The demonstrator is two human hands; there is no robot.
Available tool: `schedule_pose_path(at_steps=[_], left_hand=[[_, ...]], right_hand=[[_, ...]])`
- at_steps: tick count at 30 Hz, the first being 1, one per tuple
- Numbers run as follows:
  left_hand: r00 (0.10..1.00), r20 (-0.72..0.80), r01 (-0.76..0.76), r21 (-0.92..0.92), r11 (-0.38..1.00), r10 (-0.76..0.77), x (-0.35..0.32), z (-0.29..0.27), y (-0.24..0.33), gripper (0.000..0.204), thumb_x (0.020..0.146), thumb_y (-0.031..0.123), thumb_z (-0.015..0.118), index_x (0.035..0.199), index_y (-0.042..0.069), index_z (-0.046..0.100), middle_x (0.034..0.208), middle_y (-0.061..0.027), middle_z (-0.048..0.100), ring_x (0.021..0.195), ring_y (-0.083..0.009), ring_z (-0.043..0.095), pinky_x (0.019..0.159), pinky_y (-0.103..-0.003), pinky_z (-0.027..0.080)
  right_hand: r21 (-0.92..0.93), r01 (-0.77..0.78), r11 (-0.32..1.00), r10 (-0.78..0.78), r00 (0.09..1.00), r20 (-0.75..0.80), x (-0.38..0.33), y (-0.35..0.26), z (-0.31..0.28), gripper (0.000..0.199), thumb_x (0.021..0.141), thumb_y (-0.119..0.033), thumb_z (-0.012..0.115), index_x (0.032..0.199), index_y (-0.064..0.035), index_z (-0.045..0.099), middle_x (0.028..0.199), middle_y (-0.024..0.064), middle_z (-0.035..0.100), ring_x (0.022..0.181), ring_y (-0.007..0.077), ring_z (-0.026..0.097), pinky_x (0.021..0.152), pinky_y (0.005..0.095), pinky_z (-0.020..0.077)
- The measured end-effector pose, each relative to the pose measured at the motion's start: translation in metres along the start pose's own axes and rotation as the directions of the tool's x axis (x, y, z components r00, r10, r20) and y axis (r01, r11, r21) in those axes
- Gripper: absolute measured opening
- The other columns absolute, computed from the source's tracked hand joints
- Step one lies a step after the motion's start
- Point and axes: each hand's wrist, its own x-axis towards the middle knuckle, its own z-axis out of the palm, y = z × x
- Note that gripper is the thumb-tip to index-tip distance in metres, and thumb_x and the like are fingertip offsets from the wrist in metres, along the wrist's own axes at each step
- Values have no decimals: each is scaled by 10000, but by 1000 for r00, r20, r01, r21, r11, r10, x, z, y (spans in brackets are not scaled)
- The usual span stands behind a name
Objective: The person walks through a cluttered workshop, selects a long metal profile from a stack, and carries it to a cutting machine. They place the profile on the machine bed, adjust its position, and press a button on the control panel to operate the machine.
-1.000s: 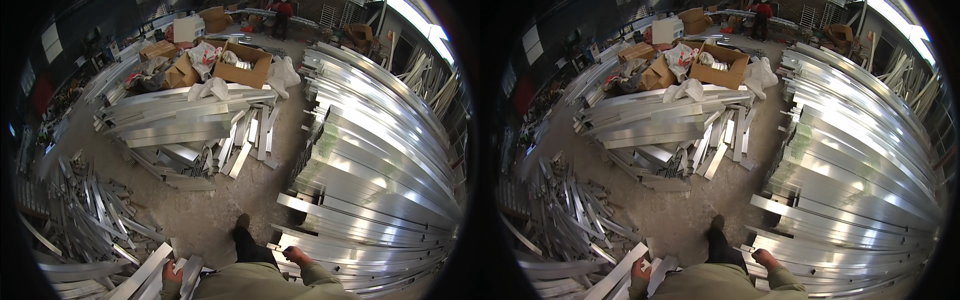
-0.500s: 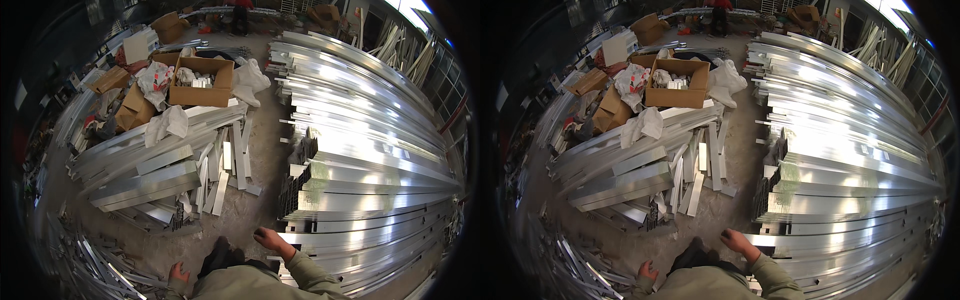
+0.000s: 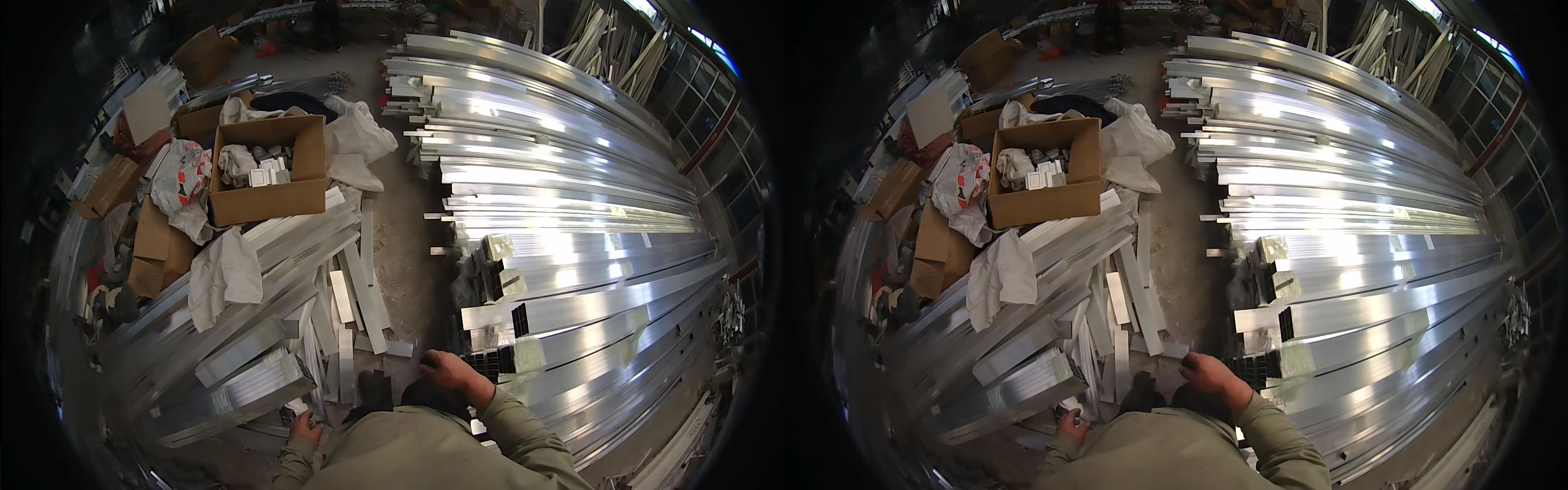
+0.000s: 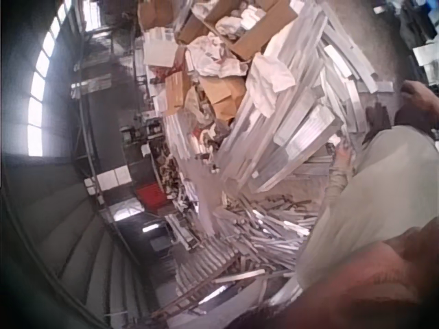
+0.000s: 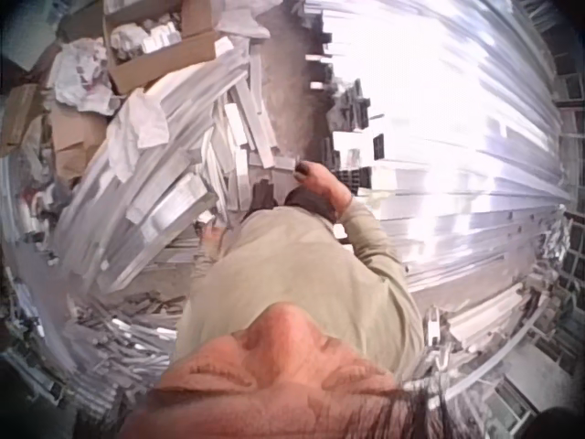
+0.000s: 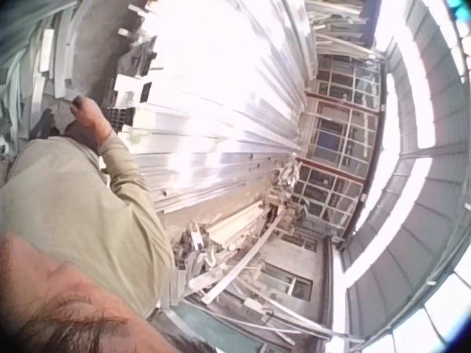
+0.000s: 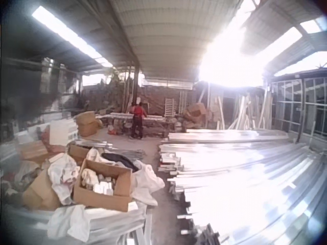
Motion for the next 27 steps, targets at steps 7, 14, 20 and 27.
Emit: schedule_pose_path(at_steps=[7,14,20,27], left_hand=[[993,-73,-98,-51,994,94,186,-73,121,678,887,230,816,1488,35,571,1390,-222,625,1222,-379,675,998,-515,590],[984,-124,-127,41,991,131,367,-91,261,699,896,251,824,1504,44,549,1438,-223,594,1269,-388,655,1026,-516,579],[989,-141,-46,-63,997,37,502,-69,359,743,882,299,840,1514,41,545,1459,-211,593,1256,-394,660,1008,-526,583],[980,-117,-164,-21,986,161,669,-105,510,698,861,293,839,1463,38,595,1326,-239,661,1162,-385,699,972,-502,589]], right_hand=[[39,-131,991,131,991,-1,141,19,-84,406,1006,-357,702,1191,5,695,1119,249,738,1080,407,715,913,466,558],[95,-96,991,97,995,-2,320,87,-183,409,1006,-367,702,1159,12,693,1053,235,734,1032,384,718,877,465,550],[155,-373,915,368,928,59,431,75,-374,440,986,-379,711,1168,21,696,1068,256,747,1011,381,734,869,462,556],[115,-274,955,294,926,-237,548,179,-510,381,1014,-313,700,1163,38,709,1043,201,774,990,306,738,884,411,561]])
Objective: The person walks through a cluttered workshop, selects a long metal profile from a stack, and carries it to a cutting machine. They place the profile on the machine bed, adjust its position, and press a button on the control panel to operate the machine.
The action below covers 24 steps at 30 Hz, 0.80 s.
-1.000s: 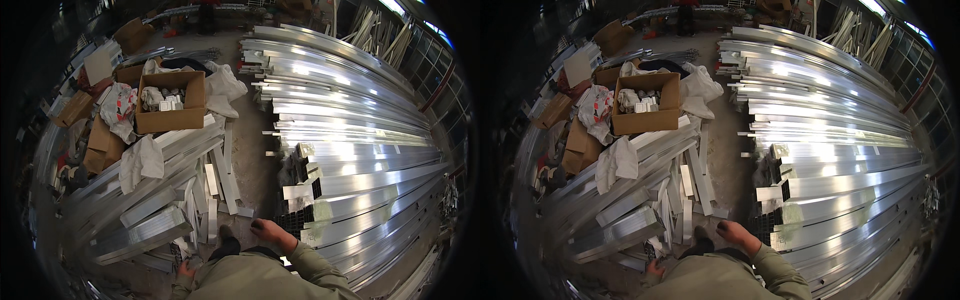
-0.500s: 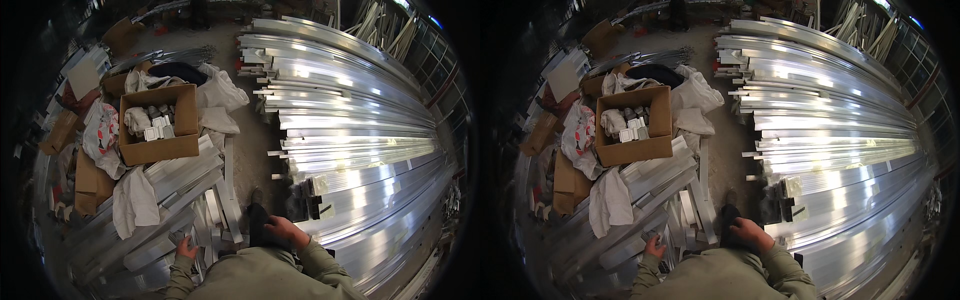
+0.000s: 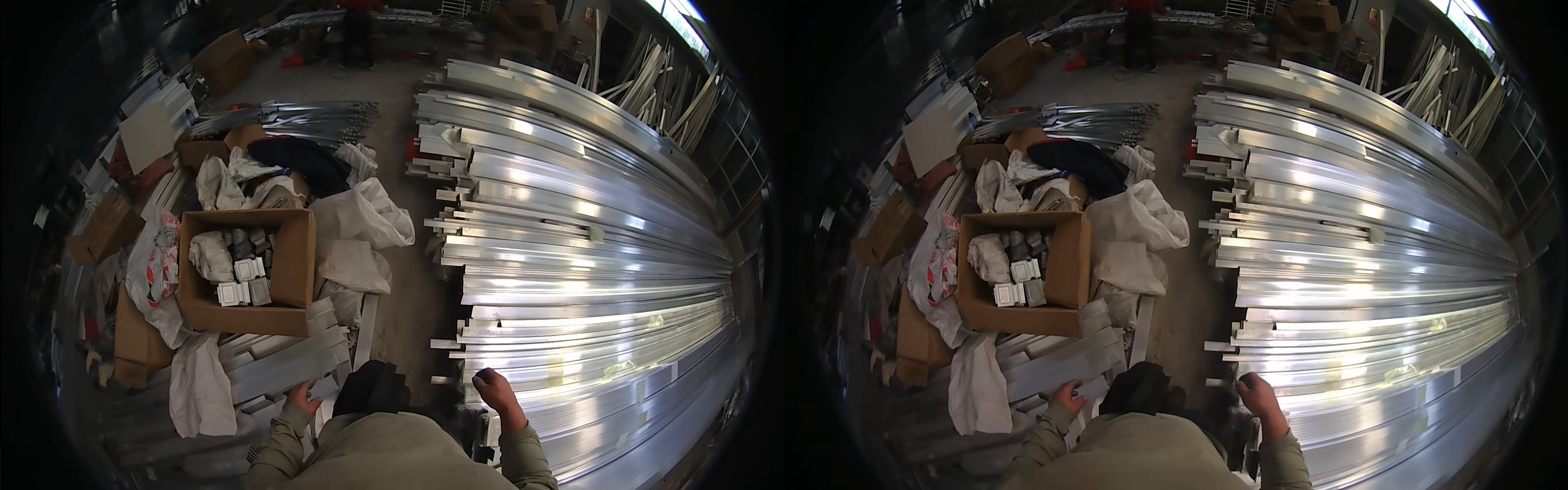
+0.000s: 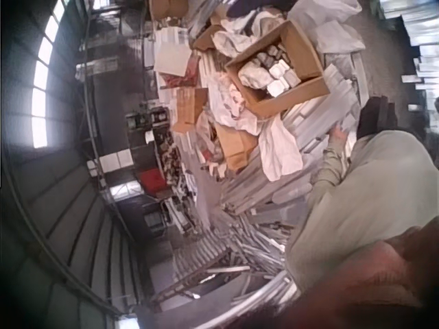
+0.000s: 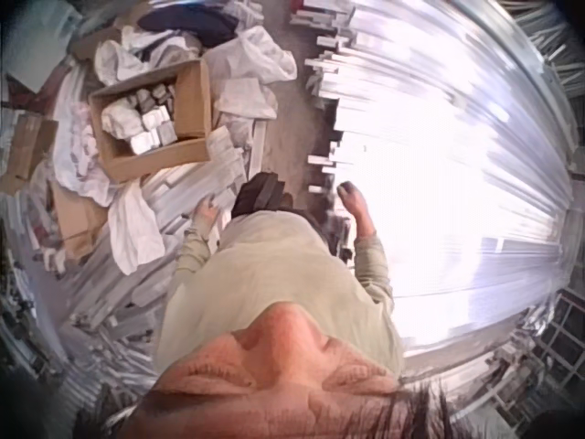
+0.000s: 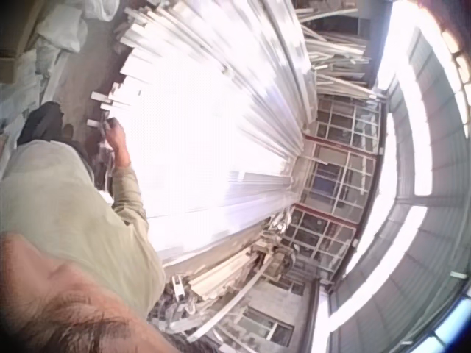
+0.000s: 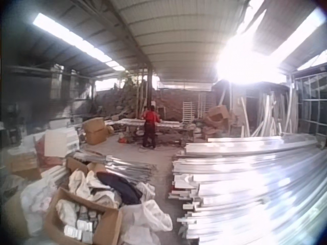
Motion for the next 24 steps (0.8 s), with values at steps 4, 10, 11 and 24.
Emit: schedule_pose_path(at_steps=[4,10,11,24], left_hand=[[999,53,-13,106,994,8,119,5,30,687,876,300,826,1470,47,590,1317,-242,650,1177,-410,678,987,-505,577],[996,82,-42,68,997,36,317,17,60,691,872,309,828,1469,58,588,1348,-240,640,1221,-420,656,1015,-514,566],[998,55,-23,77,997,19,340,16,54,690,872,312,829,1470,65,588,1356,-237,639,1226,-424,653,1021,-519,564],[1000,19,-23,13,1000,23,691,-100,193,665,869,297,818,1450,67,594,1368,-261,634,1222,-459,642,1028,-535,543]], right_hand=[[137,-19,990,22,999,-25,88,-15,-10,372,1011,-304,705,1164,36,710,1055,204,773,997,299,735,892,412,559],[92,-40,995,25,987,161,248,-54,-34,385,1011,-336,702,1171,14,713,1104,229,773,1075,398,738,904,467,573],[100,-34,994,17,986,167,285,-61,-37,389,1014,-338,698,1162,21,712,1100,233,772,1072,400,738,900,469,572],[422,-485,766,462,872,164,526,-72,-113,305,1001,-224,668,1159,36,691,941,104,731,799,192,709,655,339,551]])
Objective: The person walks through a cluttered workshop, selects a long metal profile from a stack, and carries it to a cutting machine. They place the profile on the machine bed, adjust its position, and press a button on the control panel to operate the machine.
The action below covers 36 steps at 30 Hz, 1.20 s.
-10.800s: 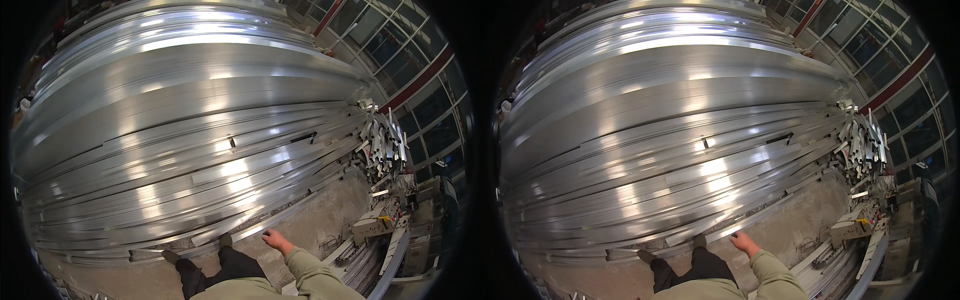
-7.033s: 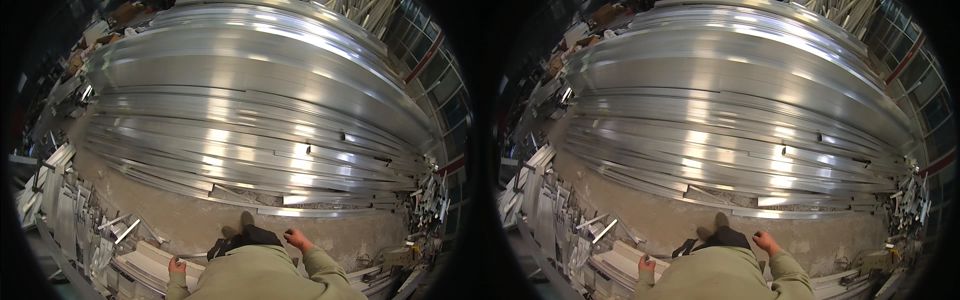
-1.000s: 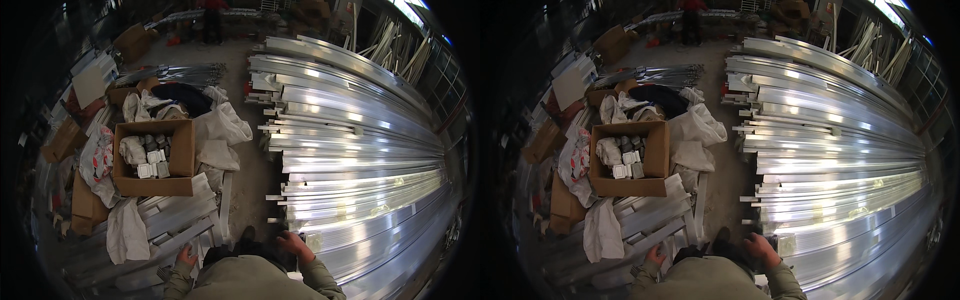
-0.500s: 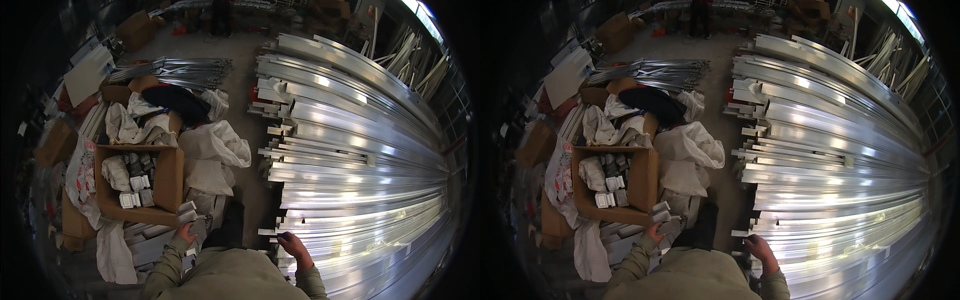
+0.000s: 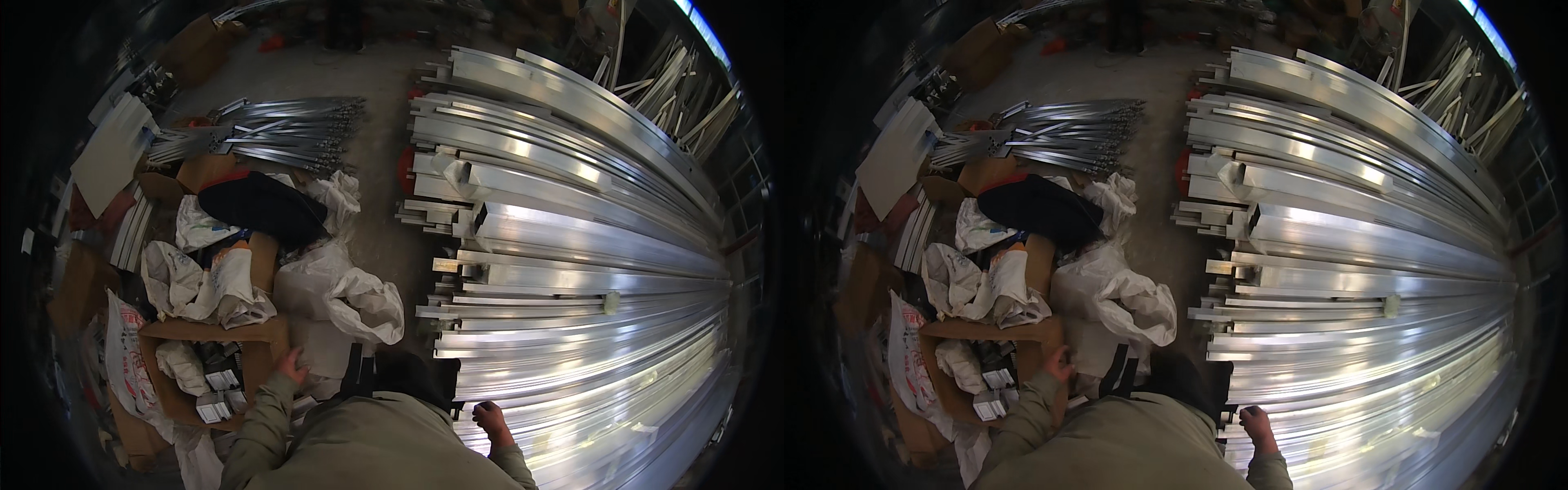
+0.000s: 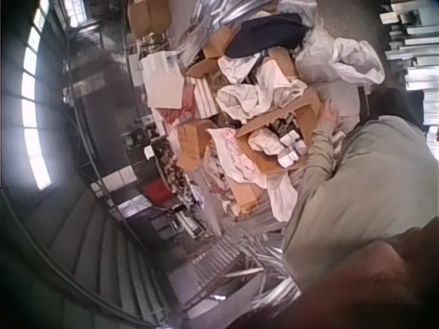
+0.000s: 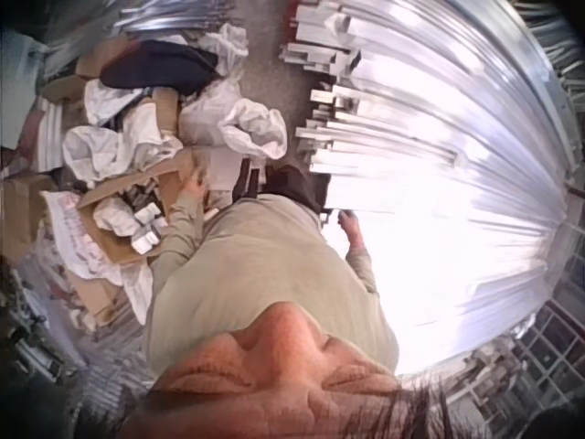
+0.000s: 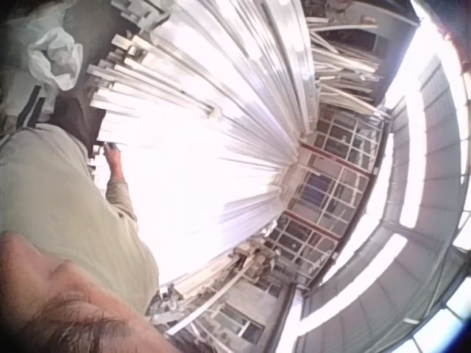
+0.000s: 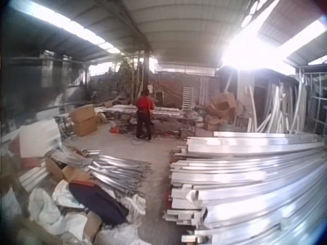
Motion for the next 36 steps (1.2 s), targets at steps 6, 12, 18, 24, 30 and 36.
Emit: schedule_pose_path(at_steps=[6,12,18,24,30,36], left_hand=[[994,-64,-84,120,989,92,135,-67,85,676,857,311,824,1442,62,595,1381,-252,637,1255,-443,628,1042,-530,537],[994,-69,92,122,988,-84,235,-98,110,703,857,306,837,1456,35,587,1436,-237,604,1273,-420,628,1046,-495,552],[971,-57,233,34,972,-231,301,-110,141,733,861,311,837,1489,41,570,1450,-246,588,1296,-423,617,1054,-499,550],[972,-16,236,63,970,-236,391,-112,124,730,856,275,839,1486,25,569,1437,-255,605,1227,-437,662,1018,-525,566],[961,-27,273,-33,961,-274,506,-135,120,717,851,257,843,1468,10,575,1395,-257,643,1203,-410,691,995,-492,579],[909,50,417,-149,897,-414,607,-178,106,711,849,252,862,1454,12,574,1406,-245,642,1250,-376,674,1011,-490,571]], right_hand=[[-59,-258,964,264,955,138,54,-67,27,323,989,-262,705,1094,43,722,878,110,731,671,199,676,558,337,517],[-47,-231,972,234,969,73,187,-180,19,313,964,-219,706,1122,51,709,868,129,727,682,228,701,557,378,550],[6,69,998,-69,998,9,323,-372,9,285,973,-223,668,1103,28,706,874,102,733,696,190,695,580,340,521],[-176,398,901,-402,916,10,438,-531,44,327,999,-212,701,1188,56,701,922,92,737,759,169,667,675,343,536],[-405,429,808,-404,902,149,485,-662,122,442,989,-349,705,1230,22,711,1107,222,759,1058,344,710,916,443,563],[-545,187,817,-97,977,190,525,-732,141,533,952,-384,732,1305,14,706,1269,263,738,1255,425,678,1044,472,547]])
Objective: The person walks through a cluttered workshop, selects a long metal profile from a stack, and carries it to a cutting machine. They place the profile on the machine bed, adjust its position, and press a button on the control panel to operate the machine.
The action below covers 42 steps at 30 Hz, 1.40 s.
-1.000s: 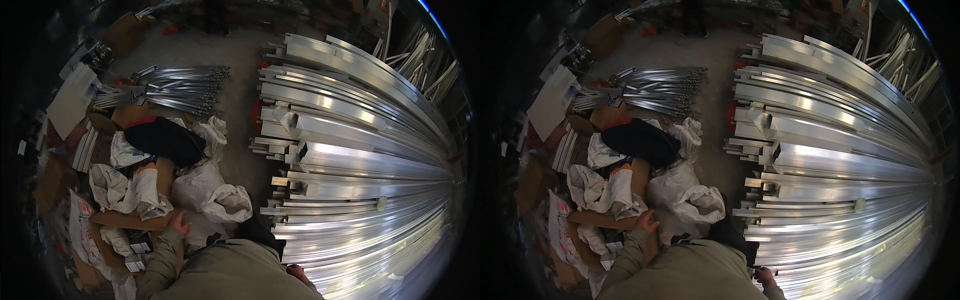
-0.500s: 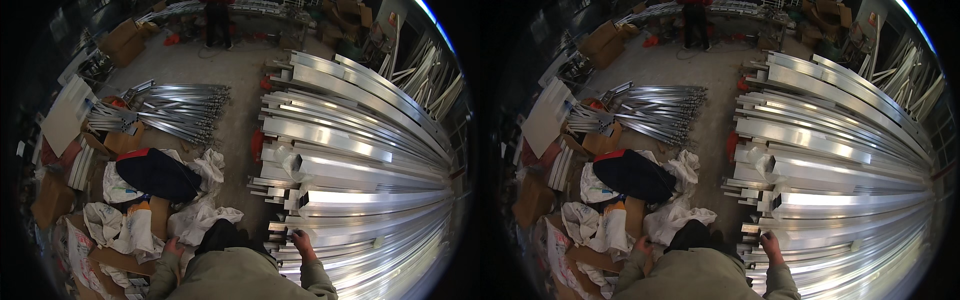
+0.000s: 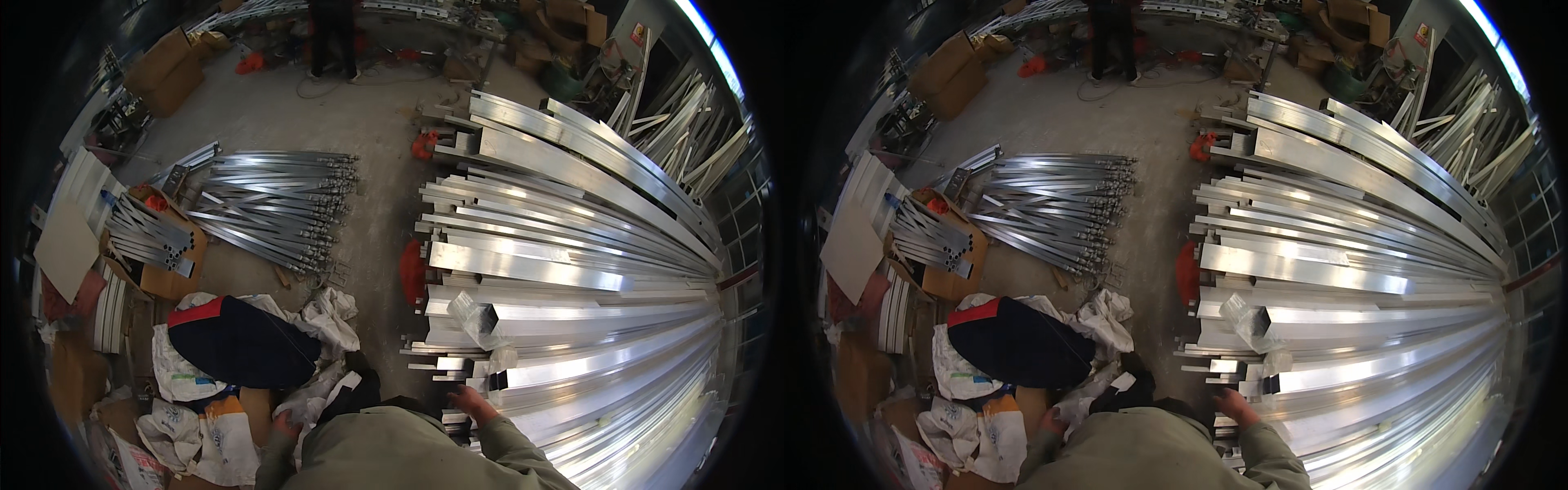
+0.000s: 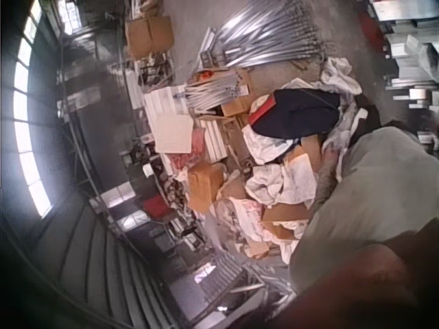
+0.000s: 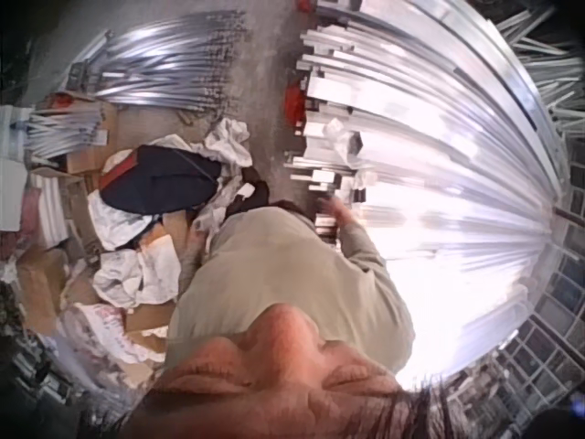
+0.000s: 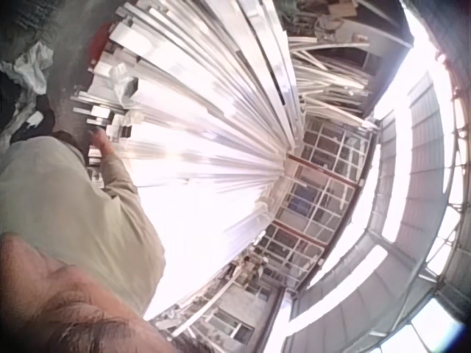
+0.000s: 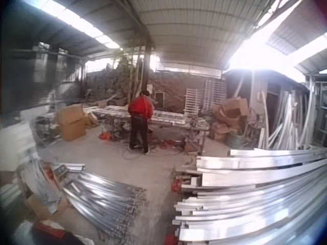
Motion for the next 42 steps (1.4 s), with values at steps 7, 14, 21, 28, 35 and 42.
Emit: schedule_pose_path(at_steps=[7,14,21,28,35,42], left_hand=[[996,25,-91,129,988,88,100,-71,110,705,881,225,833,1494,20,554,1449,-270,597,1237,-419,671,1000,-507,586],[997,31,-76,64,995,74,210,-91,209,678,896,183,818,1500,26,554,1459,-258,604,1264,-396,672,1012,-508,591],[995,28,-100,-1,995,100,346,-108,279,662,869,106,814,1475,6,567,1421,-209,659,1250,-330,686,1034,-438,572],[982,-16,-189,-47,981,188,443,-132,391,644,901,143,787,1485,-1,557,1437,-220,645,1242,-326,692,1043,-428,568],[986,116,-131,54,990,124,545,-161,468,672,892,153,795,1495,1,541,1395,-223,666,1242,-333,699,1008,-447,594],[957,239,-213,195,957,164,689,-193,535,628,889,153,805,1456,9,576,1367,-217,677,1245,-349,682,1013,-463,588]], right_hand=[[484,-76,872,119,991,-59,38,-56,-53,325,955,-275,728,1114,6,767,915,81,766,767,175,685,643,338,525],[404,-312,860,320,946,51,125,-104,-92,344,989,-285,720,1141,24,726,901,96,754,792,220,728,667,371,594],[462,-166,871,190,982,-6,290,-217,-182,367,957,-302,699,1052,51,734,835,122,742,714,203,710,647,378,566],[285,160,945,-92,967,-236,412,-354,-308,378,976,-300,676,1075,62,719,859,183,747,797,274,734,752,397,577],[527,53,848,63,978,-199,446,-397,-320,369,989,-280,670,1092,72,714,868,149,755,771,231,726,723,390,577],[664,-394,636,506,862,28,399,-394,-287,323,954,-232,667,1089,54,732,858,119,745,697,214,707,594,378,547]])
